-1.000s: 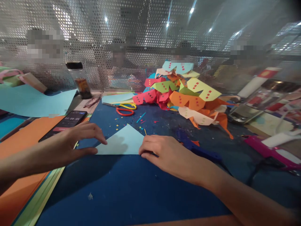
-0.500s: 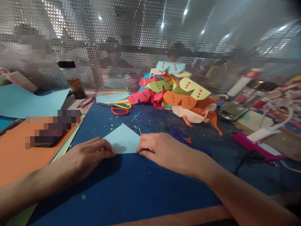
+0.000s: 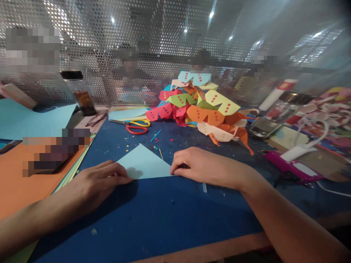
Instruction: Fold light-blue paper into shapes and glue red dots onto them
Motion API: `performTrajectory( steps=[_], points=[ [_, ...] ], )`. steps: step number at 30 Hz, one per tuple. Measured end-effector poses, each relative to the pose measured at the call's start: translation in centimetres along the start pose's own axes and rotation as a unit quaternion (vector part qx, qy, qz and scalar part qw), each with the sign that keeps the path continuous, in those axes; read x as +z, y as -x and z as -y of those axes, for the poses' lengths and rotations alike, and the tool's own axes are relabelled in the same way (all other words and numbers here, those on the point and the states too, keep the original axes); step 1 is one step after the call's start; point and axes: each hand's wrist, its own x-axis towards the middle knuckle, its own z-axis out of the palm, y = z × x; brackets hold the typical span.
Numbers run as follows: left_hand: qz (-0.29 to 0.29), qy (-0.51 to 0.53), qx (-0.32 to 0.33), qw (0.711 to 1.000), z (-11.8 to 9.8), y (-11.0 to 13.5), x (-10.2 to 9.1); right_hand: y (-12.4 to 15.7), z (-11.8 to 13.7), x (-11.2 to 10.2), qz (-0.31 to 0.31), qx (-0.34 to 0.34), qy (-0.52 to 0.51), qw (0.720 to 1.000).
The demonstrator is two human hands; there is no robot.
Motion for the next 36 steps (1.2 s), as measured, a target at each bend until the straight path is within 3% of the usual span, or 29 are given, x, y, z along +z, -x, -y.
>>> performTrajectory(
  steps=[6, 11, 15, 22, 31, 36],
  points=[
    [-0.001, -0.003, 0.001, 1.0, 0.1, 0.1, 0.0, 0.3, -0.7, -0.7, 0.017, 0.031, 0.027, 0.999],
    [-0.012, 0.003, 0.009, 1.0, 0.0, 0.0, 0.1, 0.5, 0.0, -0.9, -0.002, 0.008, 0.049, 0.999],
    [-0.014, -0.014, -0.001, 1.0, -0.2, -0.1, 0.1, 0.0, 1.5, 0.1, -0.053, -0.023, 0.016, 0.998],
    [-0.019, -0.002, -0.008, 1.0, -0.2, -0.1, 0.2, -1.6, 1.8, 2.3, -0.047, -0.051, 0.046, 0.997],
    [-0.03, 0.009, -0.02, 0.999, 0.0, -0.2, 0.4, -1.6, 1.6, 2.8, -0.062, -0.084, 0.126, 0.986],
    [-0.039, -0.01, -0.009, 0.999, 0.1, -0.3, 0.6, -1.6, 1.7, 2.9, -0.061, -0.066, 0.118, 0.989]
  ],
)
